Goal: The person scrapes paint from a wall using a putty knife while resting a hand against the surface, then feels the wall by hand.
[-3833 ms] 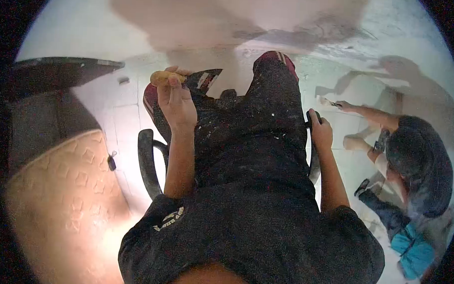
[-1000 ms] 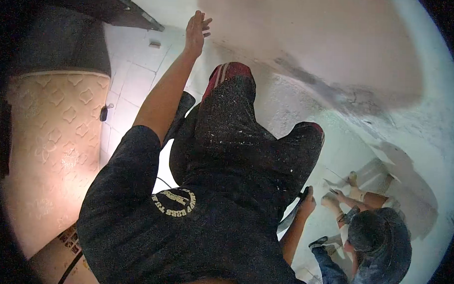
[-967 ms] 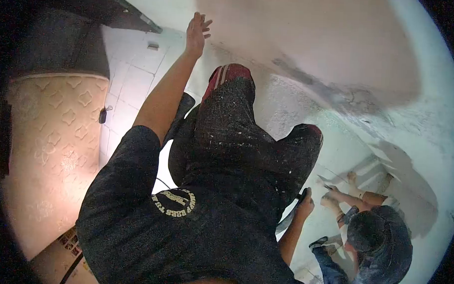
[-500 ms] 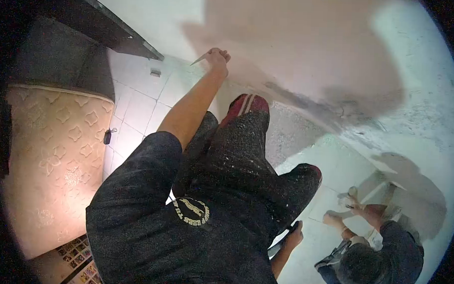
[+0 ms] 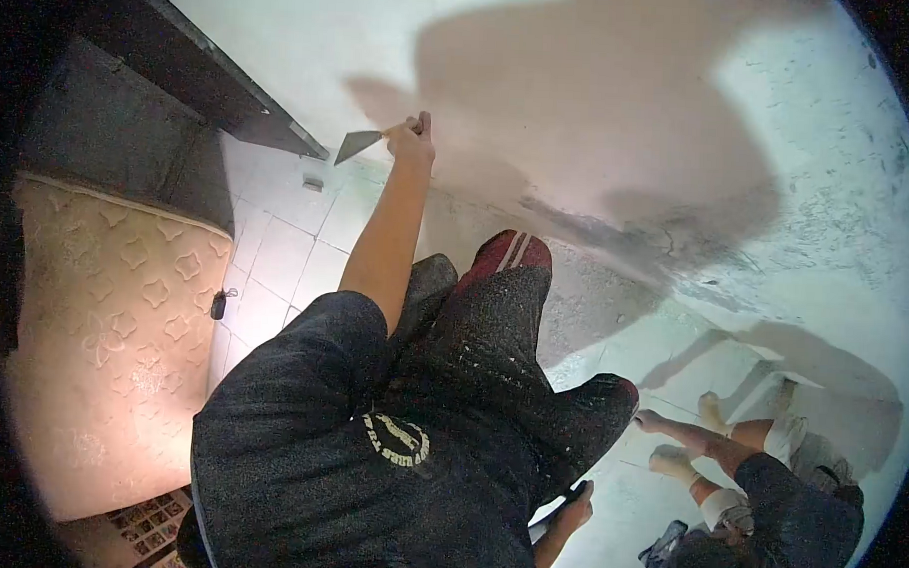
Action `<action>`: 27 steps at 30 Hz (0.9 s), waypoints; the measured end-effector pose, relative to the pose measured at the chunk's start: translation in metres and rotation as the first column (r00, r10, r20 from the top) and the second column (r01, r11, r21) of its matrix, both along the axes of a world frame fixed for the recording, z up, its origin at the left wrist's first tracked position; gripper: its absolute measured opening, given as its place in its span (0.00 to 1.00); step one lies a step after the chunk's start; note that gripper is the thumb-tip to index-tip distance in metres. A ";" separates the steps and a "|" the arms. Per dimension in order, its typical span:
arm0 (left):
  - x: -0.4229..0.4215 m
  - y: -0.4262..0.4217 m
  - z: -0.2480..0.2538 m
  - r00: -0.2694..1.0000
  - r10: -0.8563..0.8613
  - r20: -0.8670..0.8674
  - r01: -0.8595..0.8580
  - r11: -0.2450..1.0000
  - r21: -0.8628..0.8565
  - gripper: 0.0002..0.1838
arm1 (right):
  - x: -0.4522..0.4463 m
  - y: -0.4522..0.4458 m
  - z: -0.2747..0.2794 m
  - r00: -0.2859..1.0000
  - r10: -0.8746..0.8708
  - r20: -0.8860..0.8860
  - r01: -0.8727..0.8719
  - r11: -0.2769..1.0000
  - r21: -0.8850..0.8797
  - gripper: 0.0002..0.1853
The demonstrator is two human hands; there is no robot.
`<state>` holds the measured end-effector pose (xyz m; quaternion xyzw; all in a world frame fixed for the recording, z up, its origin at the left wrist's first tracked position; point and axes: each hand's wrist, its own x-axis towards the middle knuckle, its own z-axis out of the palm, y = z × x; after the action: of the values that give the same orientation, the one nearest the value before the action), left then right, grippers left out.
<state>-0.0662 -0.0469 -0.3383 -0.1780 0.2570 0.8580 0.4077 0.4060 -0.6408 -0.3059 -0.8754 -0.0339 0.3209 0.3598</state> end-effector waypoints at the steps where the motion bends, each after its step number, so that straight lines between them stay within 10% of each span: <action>1: 0.002 0.000 0.006 0.998 0.040 0.056 -0.037 0.998 -0.060 0.22 | 0.000 -0.001 -0.004 1.000 -0.027 0.015 0.026 0.999 0.038 0.31; 9: 0.013 -0.008 0.040 0.997 0.083 0.000 -0.081 0.974 -0.211 0.18 | 0.004 -0.005 -0.010 0.978 0.128 0.163 -0.126 0.992 -0.027 0.32; 14: 0.014 -0.006 0.026 0.895 -0.357 -0.266 0.340 0.934 -0.110 0.05 | -0.008 0.007 0.007 0.998 -0.013 0.065 0.011 0.999 0.034 0.31; 19: 0.012 -0.006 0.029 0.981 -0.100 -0.166 0.069 0.980 -0.185 0.09 | 0.003 0.000 -0.002 0.947 0.239 0.214 -0.231 0.971 -0.062 0.31; 25: -0.013 -0.006 0.044 0.916 0.400 -0.022 -0.378 0.845 -0.378 0.07 | -0.012 0.028 0.017 0.971 0.141 0.194 -0.134 0.990 -0.052 0.29; 27: -0.010 -0.003 0.036 0.961 0.175 -0.216 -0.230 0.937 -0.263 0.07 | 0.016 0.018 -0.014 0.982 0.140 0.123 -0.129 0.987 -0.098 0.30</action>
<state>-0.0763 -0.0502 -0.3021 -0.1781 0.3958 0.8624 0.2605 0.4221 -0.6229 -0.3197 -0.9053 -0.1019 0.2882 0.2949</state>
